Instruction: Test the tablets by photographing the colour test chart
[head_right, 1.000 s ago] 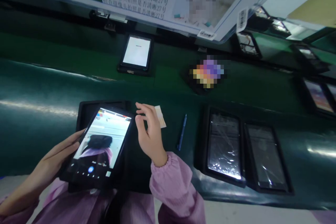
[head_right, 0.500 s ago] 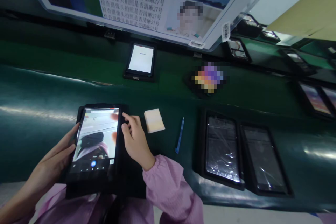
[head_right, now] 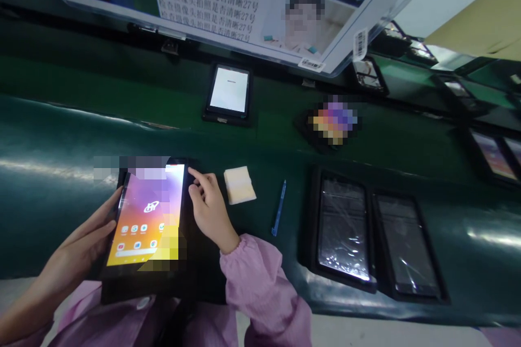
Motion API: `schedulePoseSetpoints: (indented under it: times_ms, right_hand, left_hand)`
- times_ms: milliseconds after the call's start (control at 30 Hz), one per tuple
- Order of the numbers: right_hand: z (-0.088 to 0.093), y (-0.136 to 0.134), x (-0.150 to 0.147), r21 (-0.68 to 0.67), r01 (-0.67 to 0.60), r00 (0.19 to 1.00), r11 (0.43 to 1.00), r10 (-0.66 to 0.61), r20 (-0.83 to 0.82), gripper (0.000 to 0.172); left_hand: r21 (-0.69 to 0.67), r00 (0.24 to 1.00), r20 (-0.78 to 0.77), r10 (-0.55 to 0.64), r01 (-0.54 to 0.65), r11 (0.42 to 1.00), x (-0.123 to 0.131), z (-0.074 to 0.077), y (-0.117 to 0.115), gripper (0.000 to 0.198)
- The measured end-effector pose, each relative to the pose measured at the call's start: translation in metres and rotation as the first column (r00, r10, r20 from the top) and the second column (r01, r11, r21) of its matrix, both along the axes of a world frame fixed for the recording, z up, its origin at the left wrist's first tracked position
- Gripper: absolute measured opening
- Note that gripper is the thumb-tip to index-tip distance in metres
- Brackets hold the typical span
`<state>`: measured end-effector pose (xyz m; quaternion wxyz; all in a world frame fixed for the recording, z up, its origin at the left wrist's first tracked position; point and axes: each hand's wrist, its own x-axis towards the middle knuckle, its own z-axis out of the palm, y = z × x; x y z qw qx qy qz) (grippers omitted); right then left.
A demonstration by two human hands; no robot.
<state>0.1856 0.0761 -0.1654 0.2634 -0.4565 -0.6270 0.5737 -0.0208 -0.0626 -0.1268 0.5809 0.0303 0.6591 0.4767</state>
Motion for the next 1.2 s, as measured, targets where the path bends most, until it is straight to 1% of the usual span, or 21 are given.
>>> schedulePoseSetpoints:
  times_ms: [133, 367, 500, 667, 867, 1033, 1200]
  right_hand:
    - [0.002, 0.003, -0.002, -0.016, 0.010, 1.000, 1.000, -0.010, -0.011, 0.041]
    - [0.003, 0.003, 0.001, -0.029, -0.027, 1.000, 0.999, 0.027, -0.016, 0.045]
    - [0.005, 0.004, 0.003, -0.061, -0.028, 0.999, 0.998, 0.027, -0.021, 0.044]
    - [0.007, 0.004, 0.005, -0.050, -0.010, 1.000, 0.999, 0.010, -0.013, 0.042]
    - [0.005, 0.003, 0.003, -0.018, -0.009, 1.000, 1.000, 0.008, -0.028, 0.041]
    - [0.006, 0.002, 0.003, -0.064, -0.029, 0.999, 0.998, 0.027, -0.039, 0.043]
    - [0.006, 0.001, 0.002, -0.052, -0.011, 0.999, 0.999, 0.009, -0.041, 0.042]
  left_hand:
    - [0.002, 1.000, 0.019, -0.013, 0.013, 1.000, -0.001, 0.001, 0.001, 0.079]
    - [0.019, 1.000, -0.007, -0.013, 0.013, 1.000, 0.001, 0.002, 0.002, 0.084]
    - [0.032, 1.000, -0.024, -0.007, 0.008, 0.999, 0.000, -0.003, 0.002, 0.086]
    - [0.043, 1.000, -0.003, 0.012, -0.012, 0.999, -0.004, -0.009, 0.001, 0.095]
    - [0.034, 0.998, 0.054, 0.007, -0.008, 0.999, -0.004, -0.008, 0.000, 0.088]
    - [0.045, 0.999, 0.051, -0.004, 0.002, 0.999, -0.005, -0.008, -0.001, 0.091]
    - [0.048, 0.998, 0.066, 0.006, -0.010, 0.999, -0.005, -0.011, -0.001, 0.095]
